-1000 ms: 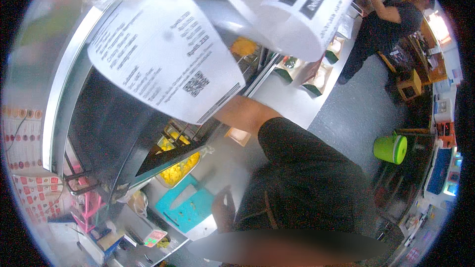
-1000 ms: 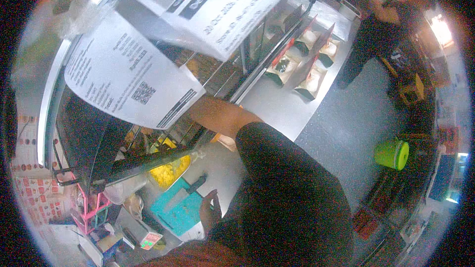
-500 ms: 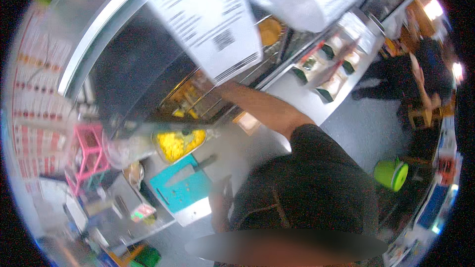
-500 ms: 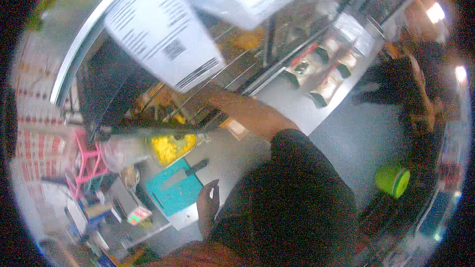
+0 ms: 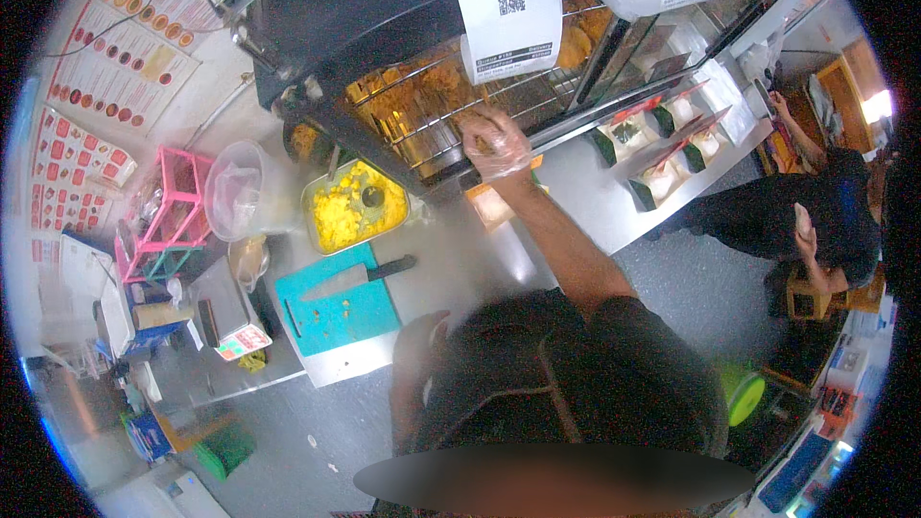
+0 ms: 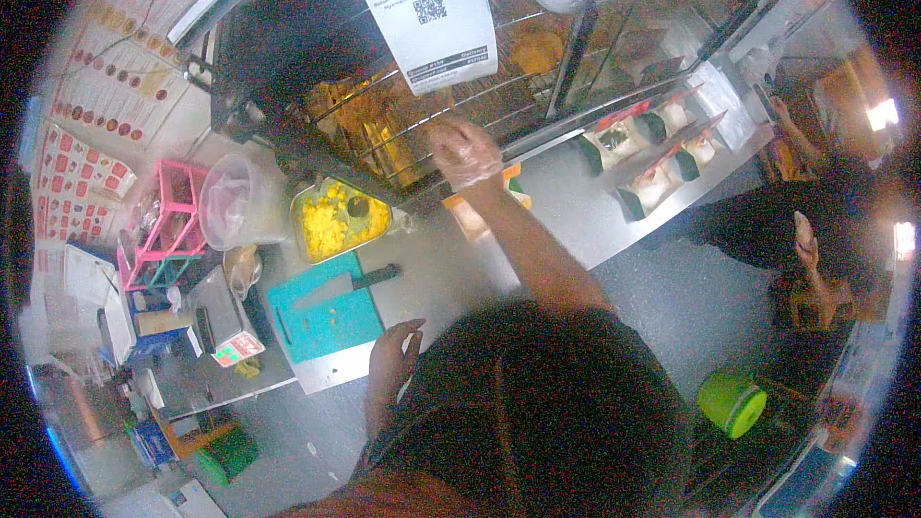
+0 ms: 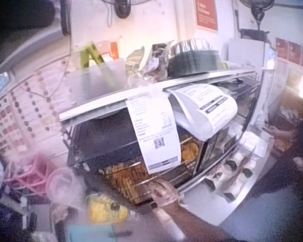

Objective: The person assembles onigiri by placing rice and fried chicken into paper cones, then adds pickled vegetables and condiments. They use a knife to cut the chicken and a spoon to scoop rice and toppings, arranging the finished cones on a counter.

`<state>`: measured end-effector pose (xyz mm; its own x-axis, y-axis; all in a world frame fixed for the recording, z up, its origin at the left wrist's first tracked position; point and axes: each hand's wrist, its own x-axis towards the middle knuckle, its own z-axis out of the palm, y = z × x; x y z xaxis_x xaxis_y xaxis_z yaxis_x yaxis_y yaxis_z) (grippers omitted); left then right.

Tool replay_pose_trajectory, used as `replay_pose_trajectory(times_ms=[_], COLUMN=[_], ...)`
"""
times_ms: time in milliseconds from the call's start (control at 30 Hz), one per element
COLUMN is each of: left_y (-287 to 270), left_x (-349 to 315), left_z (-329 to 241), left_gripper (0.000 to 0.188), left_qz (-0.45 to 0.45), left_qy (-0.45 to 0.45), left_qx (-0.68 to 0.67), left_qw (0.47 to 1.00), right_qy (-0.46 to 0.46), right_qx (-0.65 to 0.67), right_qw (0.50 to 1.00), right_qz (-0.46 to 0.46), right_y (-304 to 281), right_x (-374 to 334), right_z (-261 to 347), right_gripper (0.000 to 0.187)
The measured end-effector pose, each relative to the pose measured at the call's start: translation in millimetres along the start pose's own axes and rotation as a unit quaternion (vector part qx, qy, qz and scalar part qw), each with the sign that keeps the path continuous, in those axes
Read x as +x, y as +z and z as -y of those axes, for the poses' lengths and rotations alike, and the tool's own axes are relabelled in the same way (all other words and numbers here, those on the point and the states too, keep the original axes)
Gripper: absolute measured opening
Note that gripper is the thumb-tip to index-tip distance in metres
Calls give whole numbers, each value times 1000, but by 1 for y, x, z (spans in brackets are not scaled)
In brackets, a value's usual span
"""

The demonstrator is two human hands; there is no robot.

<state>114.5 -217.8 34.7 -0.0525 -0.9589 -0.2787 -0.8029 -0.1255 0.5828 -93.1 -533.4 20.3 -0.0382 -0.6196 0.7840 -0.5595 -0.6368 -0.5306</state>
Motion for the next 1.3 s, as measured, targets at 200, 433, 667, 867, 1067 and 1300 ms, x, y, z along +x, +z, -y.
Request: replay_pose_trajectory(times_ms=[200,433,667,867,1067,1300], left_y=[10,8,18,3,-37,-54], left_x=[-15,-29,-62,-95,-142,-196], left_z=[15,23,46,71,113,203], left_gripper=[25,33,36,35,37,44], left_qz=[-14,33,50,35,19,-9], left_qy=[18,23,-37,-76,-167,-230], left_qx=[-25,-38,-42,-66,-105,-103], left_qw=[999,998,997,994,980,968], right_qy=[356,578,618,533,358,58], right_qx=[289,555,402,389,361,196], right_qw=[888,595,603,583,663,734], right_qz=[-16,56,305,474,550,648], right_y=[-39,-77,-42,48,180,257], right_x=[-28,-55,-136,-204,-277,-256], right_z=[14,53,101,168,239,293], right_gripper=[15,24,19,27,23,34])
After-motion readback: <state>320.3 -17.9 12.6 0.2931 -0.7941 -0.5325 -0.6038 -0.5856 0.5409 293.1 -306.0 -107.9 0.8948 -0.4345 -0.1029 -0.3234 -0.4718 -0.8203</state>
